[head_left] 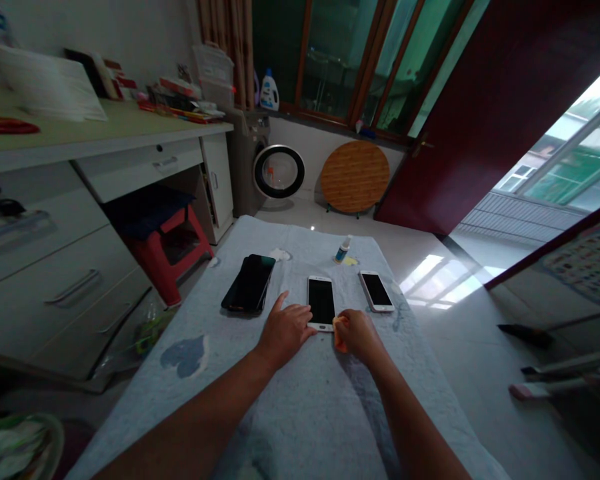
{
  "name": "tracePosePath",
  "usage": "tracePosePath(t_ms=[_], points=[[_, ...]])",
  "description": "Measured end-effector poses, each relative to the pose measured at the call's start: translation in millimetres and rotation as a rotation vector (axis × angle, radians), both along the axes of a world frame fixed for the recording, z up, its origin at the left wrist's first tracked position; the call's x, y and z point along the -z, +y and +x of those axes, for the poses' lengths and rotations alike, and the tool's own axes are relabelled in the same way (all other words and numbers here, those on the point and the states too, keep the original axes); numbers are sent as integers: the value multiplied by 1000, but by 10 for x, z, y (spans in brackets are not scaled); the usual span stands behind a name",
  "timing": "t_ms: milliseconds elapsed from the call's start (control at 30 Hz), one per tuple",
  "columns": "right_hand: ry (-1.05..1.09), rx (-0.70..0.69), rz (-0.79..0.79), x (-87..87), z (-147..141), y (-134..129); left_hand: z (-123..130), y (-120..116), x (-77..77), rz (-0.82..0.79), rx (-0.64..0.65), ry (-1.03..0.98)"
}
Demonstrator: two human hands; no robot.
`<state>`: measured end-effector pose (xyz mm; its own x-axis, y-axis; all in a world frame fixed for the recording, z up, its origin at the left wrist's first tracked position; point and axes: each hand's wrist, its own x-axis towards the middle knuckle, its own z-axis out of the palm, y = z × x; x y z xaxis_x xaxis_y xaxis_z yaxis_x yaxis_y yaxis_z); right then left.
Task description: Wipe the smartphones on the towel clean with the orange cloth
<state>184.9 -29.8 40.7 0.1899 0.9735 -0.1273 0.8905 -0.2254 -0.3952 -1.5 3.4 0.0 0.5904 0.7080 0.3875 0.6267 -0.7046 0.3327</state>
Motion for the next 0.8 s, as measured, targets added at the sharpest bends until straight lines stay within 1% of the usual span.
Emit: tracePosePath(t_ms=[200, 267, 333, 400, 500, 600, 700, 800], points=[[30, -37, 1, 18, -2, -242, -6, -2, 0, 0, -3, -5], [49, -77, 1, 1, -1, -300, -15, -1, -12, -2, -6, -9], [82, -128, 40, -17, 5, -334, -27, -2, -37, -5, -2, -25], [94, -175, 125, -22, 12, -341, -41, 1, -62, -12, 8, -53], [33, -236, 220, 15, 6, -317, -48, 32, -53, -50, 24, -82], [-43, -291, 232, 67, -32, -280, -38, 103, 33, -119, 67, -47], [-98, -327, 217, 83, -105, -240, -26, 175, 124, -186, 80, -10], [-148, -351, 184, 64, -209, -189, -24, 206, 143, -189, 86, -26]])
